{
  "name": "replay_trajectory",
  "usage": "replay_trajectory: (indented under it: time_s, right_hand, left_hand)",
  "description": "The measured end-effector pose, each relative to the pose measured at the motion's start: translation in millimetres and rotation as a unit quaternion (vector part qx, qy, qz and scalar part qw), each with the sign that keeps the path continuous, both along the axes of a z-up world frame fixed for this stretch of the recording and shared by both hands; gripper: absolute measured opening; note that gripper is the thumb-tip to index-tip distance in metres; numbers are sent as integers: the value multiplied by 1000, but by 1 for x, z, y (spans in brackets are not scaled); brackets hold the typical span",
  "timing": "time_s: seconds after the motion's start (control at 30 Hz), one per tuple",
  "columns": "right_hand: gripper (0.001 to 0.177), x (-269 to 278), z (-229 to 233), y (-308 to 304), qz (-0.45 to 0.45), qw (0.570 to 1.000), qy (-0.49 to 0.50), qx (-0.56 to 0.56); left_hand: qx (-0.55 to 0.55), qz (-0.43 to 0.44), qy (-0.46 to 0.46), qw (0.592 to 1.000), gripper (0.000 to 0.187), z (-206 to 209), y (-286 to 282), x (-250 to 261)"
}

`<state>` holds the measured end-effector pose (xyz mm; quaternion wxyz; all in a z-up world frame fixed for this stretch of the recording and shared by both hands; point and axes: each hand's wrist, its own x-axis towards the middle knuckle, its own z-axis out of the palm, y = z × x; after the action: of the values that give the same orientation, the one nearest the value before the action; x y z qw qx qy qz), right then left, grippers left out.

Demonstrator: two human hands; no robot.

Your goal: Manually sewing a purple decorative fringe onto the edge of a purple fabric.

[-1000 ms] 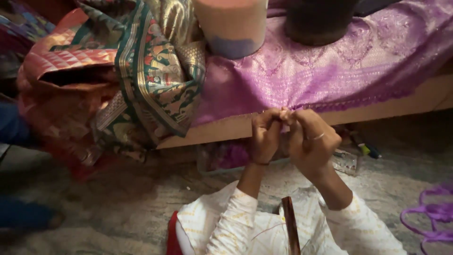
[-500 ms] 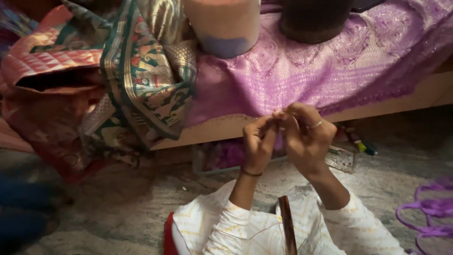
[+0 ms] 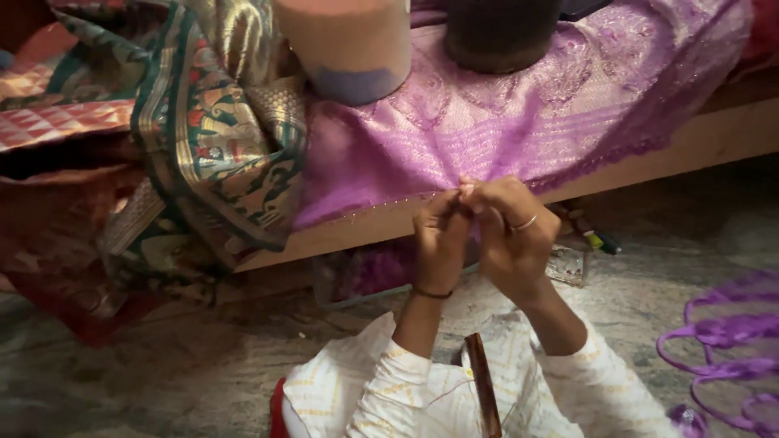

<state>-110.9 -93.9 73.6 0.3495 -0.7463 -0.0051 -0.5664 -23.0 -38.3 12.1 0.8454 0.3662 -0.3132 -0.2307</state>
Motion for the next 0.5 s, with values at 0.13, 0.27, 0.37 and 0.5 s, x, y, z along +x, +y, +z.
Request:
replay_trajectory:
  time_s: [0.13, 0.27, 0.37, 0.5]
  right_hand:
    - [15, 10, -27, 0, 23, 998, 9, 53]
    - [16, 19, -42, 12, 64, 978, 14, 198]
    - [14, 26, -38, 4, 73, 973, 44, 216]
    - [18, 33, -26, -7, 135, 943, 140, 269]
  left_hand:
    - [19, 69, -70, 995, 16, -13, 5, 2]
    - [97, 166, -164, 968, 21, -44, 11, 18]
    - [76, 132, -163, 975, 25, -28, 16, 19]
    - [104, 119, -94, 983, 29, -38, 16, 20]
